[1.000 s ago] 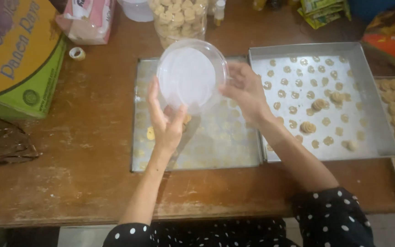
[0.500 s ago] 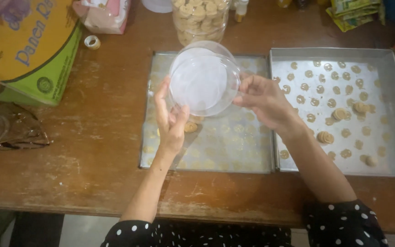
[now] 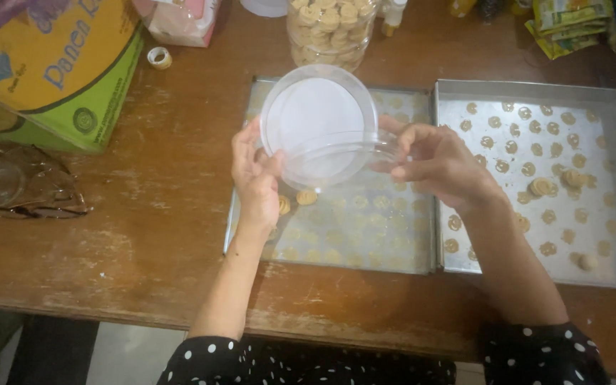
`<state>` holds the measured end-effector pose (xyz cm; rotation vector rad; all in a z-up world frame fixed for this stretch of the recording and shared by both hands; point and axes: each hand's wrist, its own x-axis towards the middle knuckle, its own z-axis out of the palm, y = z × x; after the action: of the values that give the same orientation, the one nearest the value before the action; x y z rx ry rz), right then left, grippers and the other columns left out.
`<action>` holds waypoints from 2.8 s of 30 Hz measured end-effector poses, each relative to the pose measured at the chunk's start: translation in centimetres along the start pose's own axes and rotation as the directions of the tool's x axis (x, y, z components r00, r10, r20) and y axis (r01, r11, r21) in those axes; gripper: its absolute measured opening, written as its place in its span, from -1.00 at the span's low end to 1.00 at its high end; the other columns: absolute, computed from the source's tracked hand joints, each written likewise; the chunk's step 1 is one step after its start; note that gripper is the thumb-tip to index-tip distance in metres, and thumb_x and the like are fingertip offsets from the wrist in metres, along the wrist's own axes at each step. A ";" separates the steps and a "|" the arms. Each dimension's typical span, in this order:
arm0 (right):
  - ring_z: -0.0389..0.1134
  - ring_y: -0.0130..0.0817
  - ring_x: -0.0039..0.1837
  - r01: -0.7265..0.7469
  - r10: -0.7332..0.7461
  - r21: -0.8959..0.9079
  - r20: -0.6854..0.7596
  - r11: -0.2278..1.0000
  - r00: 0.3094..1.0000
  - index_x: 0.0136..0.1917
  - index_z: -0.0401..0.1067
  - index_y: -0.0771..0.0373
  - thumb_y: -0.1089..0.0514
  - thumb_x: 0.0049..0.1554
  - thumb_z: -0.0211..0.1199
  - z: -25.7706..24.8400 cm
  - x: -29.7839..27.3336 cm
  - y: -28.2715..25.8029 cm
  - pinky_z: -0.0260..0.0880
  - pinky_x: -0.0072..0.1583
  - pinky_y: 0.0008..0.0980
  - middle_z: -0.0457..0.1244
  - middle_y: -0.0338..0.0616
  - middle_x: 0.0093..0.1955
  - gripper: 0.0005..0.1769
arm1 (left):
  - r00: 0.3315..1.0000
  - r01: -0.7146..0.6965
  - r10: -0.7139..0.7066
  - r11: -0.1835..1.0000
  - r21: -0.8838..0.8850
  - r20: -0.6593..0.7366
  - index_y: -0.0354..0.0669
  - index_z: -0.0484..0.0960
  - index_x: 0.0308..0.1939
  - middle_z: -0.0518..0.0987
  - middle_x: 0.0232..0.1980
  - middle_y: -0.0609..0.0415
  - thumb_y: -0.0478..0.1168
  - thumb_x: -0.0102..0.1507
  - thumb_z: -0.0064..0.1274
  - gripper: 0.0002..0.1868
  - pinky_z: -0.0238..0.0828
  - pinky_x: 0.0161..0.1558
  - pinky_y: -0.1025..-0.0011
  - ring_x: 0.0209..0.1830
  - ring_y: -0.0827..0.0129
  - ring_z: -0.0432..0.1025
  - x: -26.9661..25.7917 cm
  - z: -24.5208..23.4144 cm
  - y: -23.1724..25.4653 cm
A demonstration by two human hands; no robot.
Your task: Packing small spiral cookies from a baking tray into a circular plastic container
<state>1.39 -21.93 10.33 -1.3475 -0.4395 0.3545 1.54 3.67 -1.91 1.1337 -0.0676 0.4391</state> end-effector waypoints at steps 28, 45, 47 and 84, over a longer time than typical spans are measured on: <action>0.21 0.02 -0.14 0.279 -0.648 -0.939 0.340 -0.199 0.681 -0.05 0.25 0.30 0.54 0.06 0.18 -8.1 18.8 4.0 0.11 -0.25 -0.12 0.25 -0.03 -0.17 -0.73 | 0.831 0.315 -0.462 0.850 -0.422 -0.311 -0.03 0.43 0.33 0.47 0.31 0.03 -0.19 0.04 0.08 -0.29 0.51 -0.06 0.11 0.25 0.12 0.43 2.3 -3.0 6.3; 0.33 -0.09 -0.14 0.629 -0.595 -0.774 0.542 -0.078 0.594 -0.08 0.44 0.46 0.70 0.12 -0.07 -0.7 13.9 6.5 0.40 -0.17 -0.31 0.28 0.02 -0.19 -0.66 | 0.903 0.257 -0.417 0.719 -0.646 -0.104 -0.16 0.52 0.14 0.60 0.15 -0.13 -0.11 0.19 0.06 -0.54 0.58 -0.05 0.01 0.16 -0.03 0.49 1.5 -3.9 5.8; 0.34 0.17 0.12 0.375 -0.203 -0.890 0.329 0.258 0.922 0.09 0.47 0.44 0.32 0.14 0.34 -0.1 13.3 9.2 0.32 0.07 -0.01 0.37 0.16 0.07 -0.76 | 0.865 0.273 -0.486 0.660 -0.700 -0.121 -0.20 0.55 0.11 0.59 0.01 -0.08 -0.15 0.19 0.04 -0.58 0.60 -0.15 0.07 0.03 0.05 0.52 1.6 -3.8 5.7; 0.45 0.24 -0.01 -0.001 0.114 -0.952 0.036 0.305 0.993 0.00 0.61 0.38 0.32 0.00 0.35 -4.3 3.0 9.7 0.46 0.10 0.04 0.40 0.20 -0.05 -0.74 | 0.913 0.392 -0.379 0.716 -0.577 0.150 -0.09 0.35 0.42 0.55 0.24 -0.13 -0.21 0.20 0.03 -0.34 0.48 0.32 0.02 0.22 0.08 0.50 -0.7 -0.9 3.3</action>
<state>6.19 -22.29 0.39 -2.5785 -0.7482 0.1893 -0.46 5.37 0.34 0.4937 0.0165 0.0101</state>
